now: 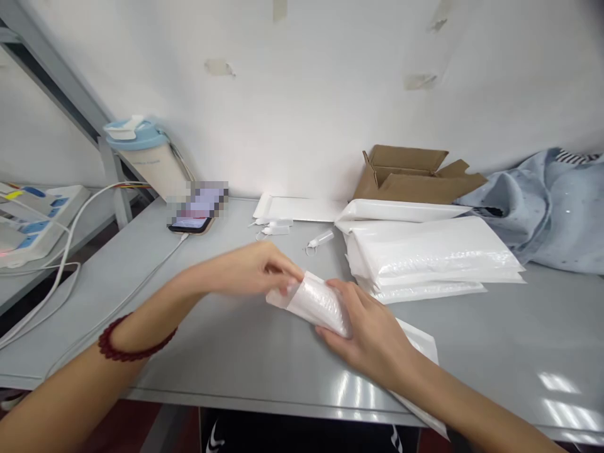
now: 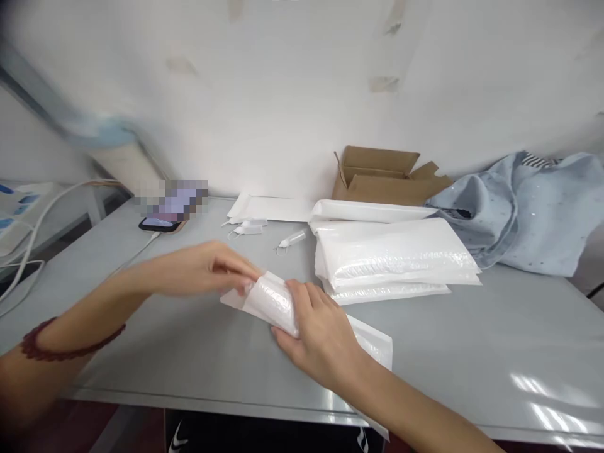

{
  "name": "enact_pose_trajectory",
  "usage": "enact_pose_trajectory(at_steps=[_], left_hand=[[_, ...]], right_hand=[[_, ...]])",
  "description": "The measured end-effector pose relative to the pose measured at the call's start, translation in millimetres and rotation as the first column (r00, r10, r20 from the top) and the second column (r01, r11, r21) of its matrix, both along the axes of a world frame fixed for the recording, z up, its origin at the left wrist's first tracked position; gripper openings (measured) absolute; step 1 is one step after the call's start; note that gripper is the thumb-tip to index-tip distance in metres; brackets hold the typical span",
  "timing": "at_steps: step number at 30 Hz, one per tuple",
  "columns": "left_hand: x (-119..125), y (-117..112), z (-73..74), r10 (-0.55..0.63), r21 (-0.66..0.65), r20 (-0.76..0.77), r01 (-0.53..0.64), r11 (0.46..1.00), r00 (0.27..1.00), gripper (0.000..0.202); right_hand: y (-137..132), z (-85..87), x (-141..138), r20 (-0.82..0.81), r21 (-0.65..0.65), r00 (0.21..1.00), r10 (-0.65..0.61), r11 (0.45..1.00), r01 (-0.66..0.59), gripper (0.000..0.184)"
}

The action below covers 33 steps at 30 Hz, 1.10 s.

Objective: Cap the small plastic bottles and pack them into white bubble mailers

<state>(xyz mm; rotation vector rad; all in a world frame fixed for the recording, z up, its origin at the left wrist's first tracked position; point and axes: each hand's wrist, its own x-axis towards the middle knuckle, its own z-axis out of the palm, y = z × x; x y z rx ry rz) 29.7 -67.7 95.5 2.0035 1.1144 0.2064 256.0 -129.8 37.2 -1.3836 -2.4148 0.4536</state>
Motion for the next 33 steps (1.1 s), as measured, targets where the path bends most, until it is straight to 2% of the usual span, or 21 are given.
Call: enact_pose_trajectory(at_steps=[2,4,5,7,10,12,15,19,21,24,27,30,33], left_hand=[[3,13,-1.0,0.154,0.036,-0.016,-0.153,0.988,0.988,0.024],[13,28,-10.0,0.322,0.187,0.020,-0.320,0.929,0.946,0.027],[21,34,-16.7,0.343,0.234,0.024,-0.339,0.911,0.939,0.029],[37,44,-31.5,0.327,0.277,-0.015,-0.310,0.910,0.945,0.037],[54,53,-48.7,0.303,0.308,-0.049,-0.274,0.911,0.952,0.027],[55,55,-51.1,0.288,0.307,-0.067,-0.255,0.917,0.955,0.020],[35,54,-38.2,0.261,0.261,-0.081,-0.232,0.937,0.962,0.020],[-11,43,-8.2,0.277,0.130,-0.071,-0.267,0.955,0.958,0.023],[-32,34,0.9,0.260,0.092,-0.071,-0.253,0.963,0.963,0.023],[-52,23,3.0,0.253,0.086,-0.093,-0.245,0.966,0.963,0.022],[-61,17,0.7,0.199,0.031,-0.145,-0.196,0.980,0.969,0.022],[-63,15,0.9,0.104,-0.086,-0.150,-0.117,0.989,0.983,0.021],[-60,12,-0.2,-0.016,-0.234,-0.123,-0.013,0.972,0.992,0.017]], right_hand=[[-1,1.9,-1,0.004,-0.012,1.000,-0.007,1.000,0.007,0.047],[-3,2.5,-1,0.017,-0.028,1.000,0.004,1.000,-0.004,0.047],[-4,2.1,-1,0.027,-0.034,1.000,0.014,0.999,-0.013,0.048],[-7,0.0,-1,0.043,-0.028,0.999,0.030,0.999,-0.029,0.049],[-9,-4.6,0,0.027,-0.002,0.999,0.040,0.999,-0.040,0.050],[-10,-6.7,1,0.008,0.013,0.999,0.035,0.999,-0.036,0.050],[-9,-7.5,2,-0.003,0.004,1.000,0.015,1.000,-0.015,0.048],[-5,-6.9,2,-0.003,-0.028,1.000,-0.010,1.000,0.010,0.047],[-4,-6.7,1,-0.003,-0.022,1.000,-0.010,1.000,0.010,0.049],[-3,-7.0,0,0.019,-0.001,1.000,-0.003,1.000,0.003,0.056],[-4,-8.1,0,0.053,0.015,0.999,-0.006,1.000,0.005,0.059],[-7,-9.9,0,0.058,0.039,0.998,-0.007,0.999,0.005,0.061],[-8,-12.0,0,0.049,0.063,0.999,0.012,0.998,-0.016,0.062]])
